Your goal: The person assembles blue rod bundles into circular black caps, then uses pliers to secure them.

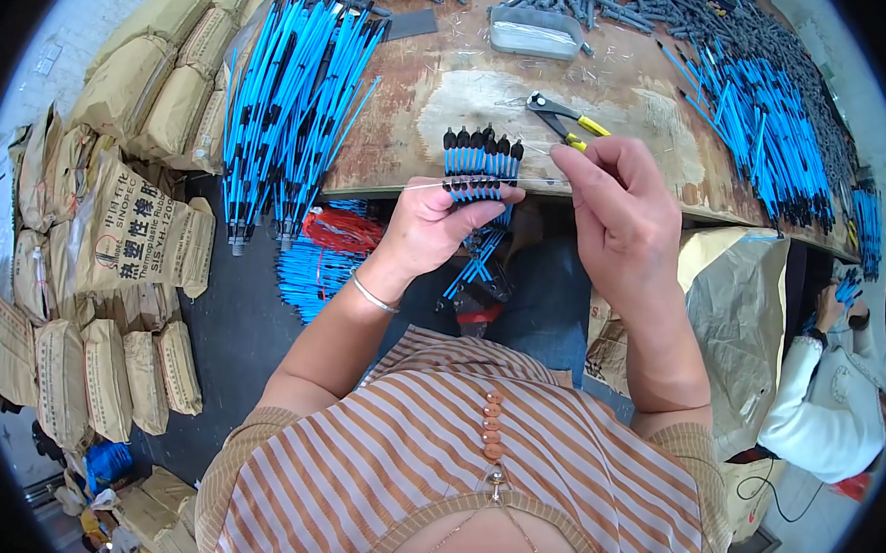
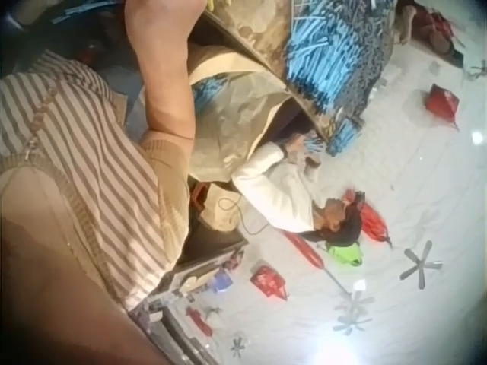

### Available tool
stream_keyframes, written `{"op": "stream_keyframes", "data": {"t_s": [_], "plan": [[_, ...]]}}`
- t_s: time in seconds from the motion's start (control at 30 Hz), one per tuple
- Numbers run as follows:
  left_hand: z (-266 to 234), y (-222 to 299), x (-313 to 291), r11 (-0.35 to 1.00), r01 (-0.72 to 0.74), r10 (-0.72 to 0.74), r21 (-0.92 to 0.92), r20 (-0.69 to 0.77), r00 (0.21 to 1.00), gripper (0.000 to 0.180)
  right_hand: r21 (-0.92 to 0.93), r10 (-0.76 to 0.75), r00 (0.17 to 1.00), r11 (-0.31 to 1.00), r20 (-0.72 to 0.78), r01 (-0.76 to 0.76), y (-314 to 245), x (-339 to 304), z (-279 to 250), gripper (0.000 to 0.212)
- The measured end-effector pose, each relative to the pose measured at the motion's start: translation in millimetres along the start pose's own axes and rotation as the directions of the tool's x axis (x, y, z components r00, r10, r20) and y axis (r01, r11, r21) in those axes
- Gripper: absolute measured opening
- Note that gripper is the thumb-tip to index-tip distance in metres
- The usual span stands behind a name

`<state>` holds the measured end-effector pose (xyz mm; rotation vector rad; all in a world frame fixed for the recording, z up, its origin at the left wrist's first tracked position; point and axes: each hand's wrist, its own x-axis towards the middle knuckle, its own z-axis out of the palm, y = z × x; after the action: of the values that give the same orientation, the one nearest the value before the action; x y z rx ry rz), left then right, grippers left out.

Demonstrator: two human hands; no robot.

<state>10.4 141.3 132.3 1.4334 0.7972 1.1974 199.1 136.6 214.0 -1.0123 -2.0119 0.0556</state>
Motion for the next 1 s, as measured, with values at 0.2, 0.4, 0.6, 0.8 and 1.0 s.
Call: {"op": "stream_keyframes", "data": {"t_s": [0.2, 0.4, 0.6, 0.8, 1.0], "plan": [[-1.8, 4.2, 0.6, 0.998, -0.024, 0.022, 0.055, 0.047, 0.999, 0.019, 0.133, -0.060, 0.996, 0.990, 0.059, 0.052, 9.4, 10.6, -3.0, 0.022], [-2.6, 4.9, 3.2, 0.996, -0.018, 0.012, 0.087, 0.068, 0.998, 0.019, 0.144, -0.163, 0.980, 0.979, 0.113, 0.147, 15.4, 21.7, -4.7, 0.017], [0.8, 5.2, -2.9, 0.999, 0.020, -0.018, -0.047, 0.044, 0.999, 0.019, 0.488, 0.175, 0.959, 0.832, 0.223, -0.265, 15.9, 4.3, 6.8, 0.012], [2.9, 8.1, -4.3, 0.995, 0.058, -0.059, -0.086, -0.004, 0.998, 0.017, 0.306, 0.092, 0.994, 0.946, 0.058, -0.106, 9.9, 3.2, 6.5, 0.013], [4.1, 6.4, -5.9, 0.995, 0.012, -0.018, -0.101, -0.059, 0.998, 0.017, 0.037, -0.049, 0.998, 0.998, -0.050, 0.051, 0.1, 4.9, 9.0, 0.017]]}}
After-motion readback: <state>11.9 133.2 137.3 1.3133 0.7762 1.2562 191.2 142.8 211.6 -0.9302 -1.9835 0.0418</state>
